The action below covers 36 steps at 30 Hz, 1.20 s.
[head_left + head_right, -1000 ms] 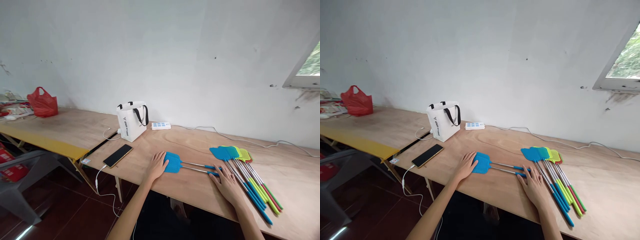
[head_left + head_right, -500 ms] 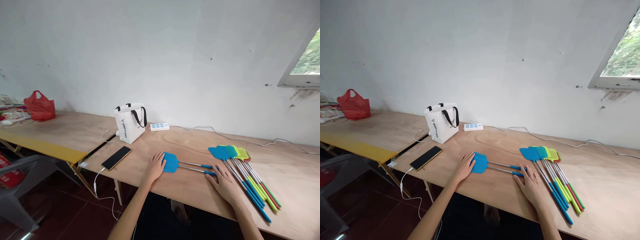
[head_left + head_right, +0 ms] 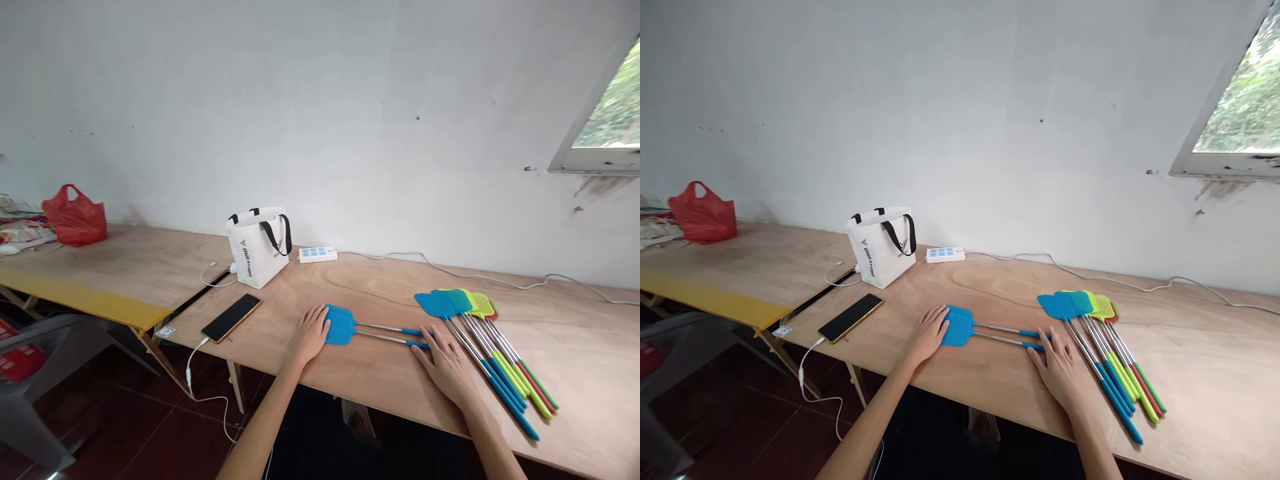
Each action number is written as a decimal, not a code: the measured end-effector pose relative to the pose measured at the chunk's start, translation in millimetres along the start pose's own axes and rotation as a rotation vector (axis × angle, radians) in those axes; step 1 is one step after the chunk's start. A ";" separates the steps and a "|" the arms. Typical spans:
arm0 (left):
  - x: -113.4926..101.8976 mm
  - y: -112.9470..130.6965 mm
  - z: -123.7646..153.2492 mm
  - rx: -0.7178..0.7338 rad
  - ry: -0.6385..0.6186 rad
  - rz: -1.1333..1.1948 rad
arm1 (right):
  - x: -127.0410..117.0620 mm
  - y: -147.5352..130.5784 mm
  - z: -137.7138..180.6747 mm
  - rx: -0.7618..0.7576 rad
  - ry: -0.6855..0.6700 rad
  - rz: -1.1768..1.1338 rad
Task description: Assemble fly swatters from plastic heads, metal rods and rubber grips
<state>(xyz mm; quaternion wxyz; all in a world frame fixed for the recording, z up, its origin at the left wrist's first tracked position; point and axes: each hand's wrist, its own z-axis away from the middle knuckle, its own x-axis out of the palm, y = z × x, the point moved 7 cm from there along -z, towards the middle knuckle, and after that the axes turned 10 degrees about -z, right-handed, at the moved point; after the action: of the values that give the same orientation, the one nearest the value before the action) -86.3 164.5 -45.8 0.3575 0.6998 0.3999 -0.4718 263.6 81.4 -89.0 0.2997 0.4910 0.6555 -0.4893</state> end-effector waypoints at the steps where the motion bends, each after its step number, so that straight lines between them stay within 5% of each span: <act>1: 0.3 -0.3 -0.1 0.003 0.003 0.003 | -0.1 0.0 -0.2 -0.002 0.000 0.006; 36: -1.5 2.7 0.0 -0.004 0.006 -0.012 | -10.5 -8.3 0.0 -0.024 0.023 -0.002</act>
<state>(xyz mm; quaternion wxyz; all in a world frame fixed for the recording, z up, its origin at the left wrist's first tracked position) -84.3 163.1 -44.0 0.3547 0.6981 0.4060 -0.4712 259.4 77.4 -76.9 0.2976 0.4921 0.6654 -0.4760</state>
